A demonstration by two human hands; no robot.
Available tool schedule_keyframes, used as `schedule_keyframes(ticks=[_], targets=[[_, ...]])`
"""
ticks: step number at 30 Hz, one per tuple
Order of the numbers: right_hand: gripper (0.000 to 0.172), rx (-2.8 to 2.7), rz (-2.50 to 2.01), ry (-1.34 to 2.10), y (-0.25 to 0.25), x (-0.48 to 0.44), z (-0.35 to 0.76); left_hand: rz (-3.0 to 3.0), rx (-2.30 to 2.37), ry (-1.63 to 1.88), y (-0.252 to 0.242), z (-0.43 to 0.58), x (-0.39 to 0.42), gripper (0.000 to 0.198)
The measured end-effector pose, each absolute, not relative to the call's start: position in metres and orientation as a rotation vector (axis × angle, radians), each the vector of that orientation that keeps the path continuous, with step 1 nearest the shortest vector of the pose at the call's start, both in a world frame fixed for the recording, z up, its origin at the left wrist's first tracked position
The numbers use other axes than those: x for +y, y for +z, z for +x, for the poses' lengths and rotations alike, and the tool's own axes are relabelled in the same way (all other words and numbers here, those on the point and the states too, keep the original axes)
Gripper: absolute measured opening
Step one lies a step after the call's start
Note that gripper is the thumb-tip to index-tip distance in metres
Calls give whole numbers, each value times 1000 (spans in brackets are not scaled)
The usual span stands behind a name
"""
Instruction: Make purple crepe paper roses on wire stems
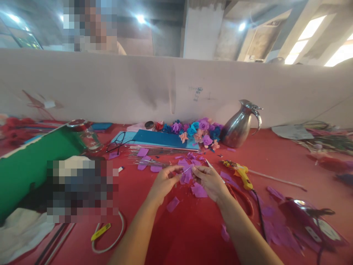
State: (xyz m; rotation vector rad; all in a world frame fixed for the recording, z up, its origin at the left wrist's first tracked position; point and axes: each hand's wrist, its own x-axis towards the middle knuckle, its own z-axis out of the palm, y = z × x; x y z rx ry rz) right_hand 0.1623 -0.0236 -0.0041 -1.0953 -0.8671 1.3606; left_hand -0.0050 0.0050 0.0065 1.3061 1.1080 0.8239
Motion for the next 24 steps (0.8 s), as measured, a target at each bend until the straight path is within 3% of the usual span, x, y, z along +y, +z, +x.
schedule_keyframes(ticks=[24], targets=[[32, -939, -1159, 1297, -5, -22, 169, 1257, 1067, 830, 6, -7, 7, 30]])
